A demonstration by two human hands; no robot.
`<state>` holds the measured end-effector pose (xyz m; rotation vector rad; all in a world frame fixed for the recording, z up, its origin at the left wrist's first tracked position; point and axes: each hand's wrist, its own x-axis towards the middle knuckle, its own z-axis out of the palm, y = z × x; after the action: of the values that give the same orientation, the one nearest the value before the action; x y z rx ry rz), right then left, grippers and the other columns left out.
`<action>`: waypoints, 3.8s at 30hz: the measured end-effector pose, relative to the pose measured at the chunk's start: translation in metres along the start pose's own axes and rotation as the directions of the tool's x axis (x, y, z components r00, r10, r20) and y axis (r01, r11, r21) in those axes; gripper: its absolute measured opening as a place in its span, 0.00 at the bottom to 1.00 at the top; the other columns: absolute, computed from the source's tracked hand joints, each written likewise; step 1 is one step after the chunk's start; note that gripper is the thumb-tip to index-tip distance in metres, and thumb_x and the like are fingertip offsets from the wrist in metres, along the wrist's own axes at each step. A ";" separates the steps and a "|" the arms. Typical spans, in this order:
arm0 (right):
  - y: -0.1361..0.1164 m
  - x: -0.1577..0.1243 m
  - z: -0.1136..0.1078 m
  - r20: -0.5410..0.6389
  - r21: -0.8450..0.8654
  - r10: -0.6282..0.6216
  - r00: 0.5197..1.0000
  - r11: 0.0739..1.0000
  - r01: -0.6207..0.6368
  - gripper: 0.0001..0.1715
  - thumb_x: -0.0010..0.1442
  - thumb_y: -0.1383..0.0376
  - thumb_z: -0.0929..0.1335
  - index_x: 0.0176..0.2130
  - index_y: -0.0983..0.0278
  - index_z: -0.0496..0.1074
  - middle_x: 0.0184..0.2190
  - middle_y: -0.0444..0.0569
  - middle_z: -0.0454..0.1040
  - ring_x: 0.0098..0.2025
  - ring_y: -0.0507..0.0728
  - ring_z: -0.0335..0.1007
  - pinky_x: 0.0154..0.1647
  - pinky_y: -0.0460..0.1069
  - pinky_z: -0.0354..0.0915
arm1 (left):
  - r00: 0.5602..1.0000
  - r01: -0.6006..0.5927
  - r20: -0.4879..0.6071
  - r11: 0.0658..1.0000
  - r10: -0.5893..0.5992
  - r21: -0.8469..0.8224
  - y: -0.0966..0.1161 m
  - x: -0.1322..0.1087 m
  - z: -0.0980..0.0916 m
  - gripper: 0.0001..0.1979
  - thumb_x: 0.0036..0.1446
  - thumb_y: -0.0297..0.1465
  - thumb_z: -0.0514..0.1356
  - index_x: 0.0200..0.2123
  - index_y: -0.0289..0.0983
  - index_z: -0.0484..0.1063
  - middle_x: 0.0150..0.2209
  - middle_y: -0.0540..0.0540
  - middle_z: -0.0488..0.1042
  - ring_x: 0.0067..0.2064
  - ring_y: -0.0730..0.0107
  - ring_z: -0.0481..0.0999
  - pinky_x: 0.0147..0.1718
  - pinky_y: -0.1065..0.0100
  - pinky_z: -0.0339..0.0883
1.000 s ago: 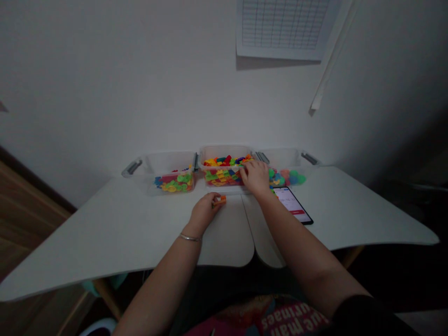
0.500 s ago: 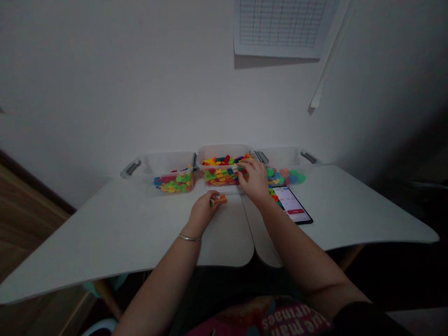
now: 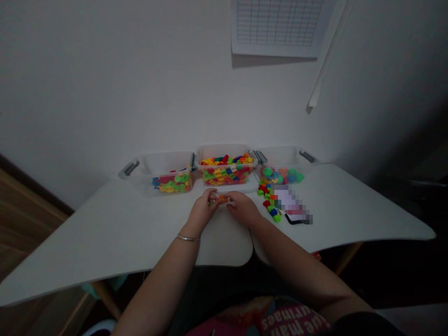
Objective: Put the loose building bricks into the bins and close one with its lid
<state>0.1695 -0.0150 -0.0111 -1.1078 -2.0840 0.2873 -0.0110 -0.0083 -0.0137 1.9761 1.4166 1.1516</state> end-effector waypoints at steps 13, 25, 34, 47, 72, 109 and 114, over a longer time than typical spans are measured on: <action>0.004 -0.001 0.006 0.020 0.073 0.072 0.997 0.995 -0.073 0.11 0.57 0.73 0.65 0.40 0.63 0.72 0.38 0.50 0.76 0.40 0.55 0.72 0.44 0.51 0.67 | 0.998 -0.052 -0.016 0.993 0.054 0.107 -0.004 0.002 0.001 0.07 0.53 0.28 0.62 0.38 0.38 0.71 0.36 0.46 0.76 0.38 0.66 0.75 0.41 0.64 0.70; 0.010 0.010 -0.015 -0.374 0.096 0.108 0.921 0.992 -0.078 0.11 0.62 0.62 0.64 0.40 0.62 0.74 0.37 0.51 0.77 0.37 0.57 0.72 0.41 0.52 0.67 | 0.994 -0.111 0.037 0.955 0.105 0.275 -0.008 0.004 -0.003 0.06 0.49 0.26 0.64 0.34 0.37 0.75 0.38 0.43 0.77 0.43 0.60 0.75 0.48 0.58 0.67; 0.004 0.055 -0.070 -0.493 -0.092 0.028 0.869 0.992 -0.085 0.15 0.65 0.60 0.62 0.43 0.61 0.75 0.42 0.50 0.78 0.45 0.60 0.69 0.50 0.55 0.63 | 0.999 0.013 -0.047 0.988 -0.006 0.152 -0.005 -0.001 -0.004 0.17 0.58 0.30 0.57 0.51 0.36 0.71 0.45 0.42 0.78 0.46 0.62 0.77 0.48 0.61 0.68; 0.009 0.078 -0.070 -0.351 -0.385 0.147 0.925 0.877 -0.286 0.18 0.64 0.64 0.61 0.45 0.61 0.77 0.45 0.51 0.77 0.47 0.62 0.68 0.49 0.56 0.59 | 1.000 -0.017 -0.020 0.971 0.022 0.239 -0.008 0.004 -0.005 0.12 0.59 0.26 0.52 0.41 0.35 0.75 0.37 0.42 0.80 0.42 0.61 0.76 0.47 0.59 0.67; -0.024 0.024 -0.010 -0.411 -0.092 -0.139 0.901 0.990 0.110 0.23 0.57 0.69 0.62 0.53 0.64 0.67 0.50 0.55 0.72 0.55 0.61 0.64 0.59 0.59 0.59 | 0.985 -0.028 -0.165 0.888 -0.055 -0.459 0.000 0.007 0.005 0.31 0.47 0.27 0.66 0.54 0.40 0.59 0.43 0.46 0.69 0.38 0.71 0.77 0.40 0.65 0.74; 0.007 0.028 -0.011 -0.551 0.137 0.184 0.814 0.982 -0.129 0.15 0.56 0.63 0.64 0.44 0.65 0.69 0.40 0.53 0.74 0.40 0.58 0.68 0.43 0.53 0.66 | 0.923 -0.384 0.143 0.872 0.357 0.302 -0.018 0.003 0.009 0.17 0.58 0.23 0.54 0.48 0.36 0.74 0.50 0.39 0.76 0.52 0.60 0.73 0.55 0.53 0.64; 0.014 0.055 -0.054 -0.554 -0.070 0.101 0.826 0.983 -0.168 0.15 0.58 0.63 0.65 0.46 0.63 0.71 0.43 0.53 0.75 0.46 0.61 0.67 0.51 0.57 0.61 | 0.938 -0.345 0.115 0.895 0.326 0.282 -0.011 0.003 0.005 0.13 0.57 0.25 0.57 0.44 0.37 0.77 0.45 0.39 0.78 0.48 0.58 0.75 0.52 0.53 0.67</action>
<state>0.1968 0.0289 0.0471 -1.2360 -1.5235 -0.0886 -0.0126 -0.0009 -0.0232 2.5275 1.3101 1.0446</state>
